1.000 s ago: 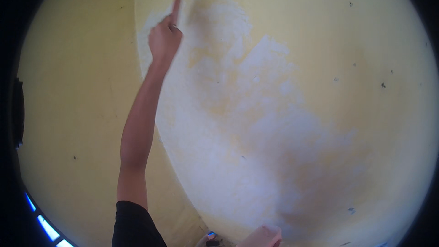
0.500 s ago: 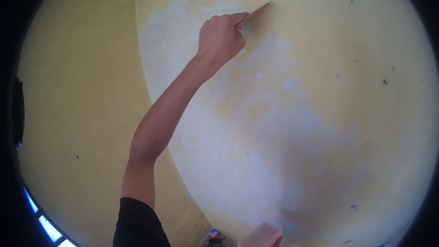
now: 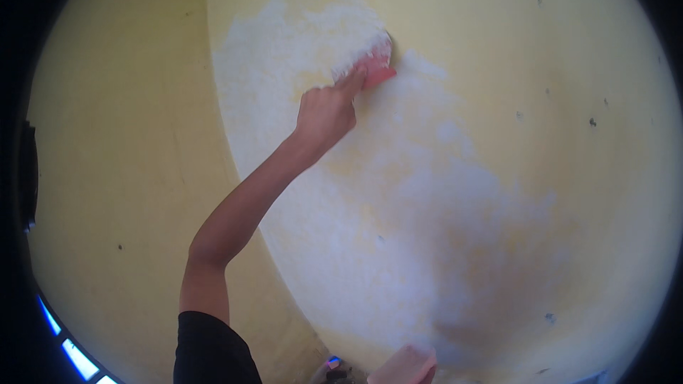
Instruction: The person uses a red putty knife to scoop white plaster from a pink container and applies it to a yellow wall. They repeatedly spread the material over the surface, smoothing it out to cover imperfections and small holes.
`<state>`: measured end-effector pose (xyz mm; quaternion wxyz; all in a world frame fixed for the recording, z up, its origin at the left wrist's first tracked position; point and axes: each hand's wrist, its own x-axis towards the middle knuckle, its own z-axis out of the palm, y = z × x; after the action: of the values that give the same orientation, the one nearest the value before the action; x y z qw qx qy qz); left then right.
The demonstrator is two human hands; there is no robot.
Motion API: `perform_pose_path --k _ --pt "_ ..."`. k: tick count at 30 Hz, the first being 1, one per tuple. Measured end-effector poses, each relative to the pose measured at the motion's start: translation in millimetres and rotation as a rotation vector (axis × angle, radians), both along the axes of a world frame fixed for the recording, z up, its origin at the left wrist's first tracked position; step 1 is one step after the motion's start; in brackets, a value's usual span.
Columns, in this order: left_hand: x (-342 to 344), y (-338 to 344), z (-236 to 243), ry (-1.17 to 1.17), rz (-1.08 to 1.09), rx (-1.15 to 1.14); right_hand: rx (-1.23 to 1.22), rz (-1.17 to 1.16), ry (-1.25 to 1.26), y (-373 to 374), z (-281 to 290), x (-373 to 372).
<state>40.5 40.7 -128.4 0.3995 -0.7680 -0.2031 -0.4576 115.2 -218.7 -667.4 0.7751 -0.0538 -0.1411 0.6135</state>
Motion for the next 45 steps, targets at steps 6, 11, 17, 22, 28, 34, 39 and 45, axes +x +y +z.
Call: perform_pose_path --k 6,11,17,22,28,34,39,45 --pt "-56.8 -3.0 64.1 -0.495 0.075 0.022 0.014 0.014 0.003 -0.7 -2.5 -1.5" --pt "-80.4 30.9 182.8 -0.760 0.214 -0.258 0.032 0.059 -0.005 2.0 -2.7 -6.1" --pt "35.1 -12.1 93.5 -0.310 0.036 -0.032 0.044 0.043 -0.004 0.4 -3.6 -3.7" --pt "35.4 -52.0 19.2 -0.053 -0.192 -0.080 0.044 0.053 0.004 3.8 -8.7 -5.3" --pt "11.5 -1.8 74.5 -0.366 -0.032 0.266 0.068 0.086 0.013 8.1 -11.4 -7.1" --pt "41.7 2.7 -39.0 0.066 0.083 0.285 0.125 0.073 0.034 14.4 -25.7 -2.9" --pt "7.1 -41.7 -59.9 -0.058 -0.254 -0.108 0.100 0.042 0.028 7.7 -28.3 2.9" --pt "-65.8 8.7 101.4 -0.804 0.227 0.009 0.046 0.049 -0.001 7.6 -15.4 3.4"
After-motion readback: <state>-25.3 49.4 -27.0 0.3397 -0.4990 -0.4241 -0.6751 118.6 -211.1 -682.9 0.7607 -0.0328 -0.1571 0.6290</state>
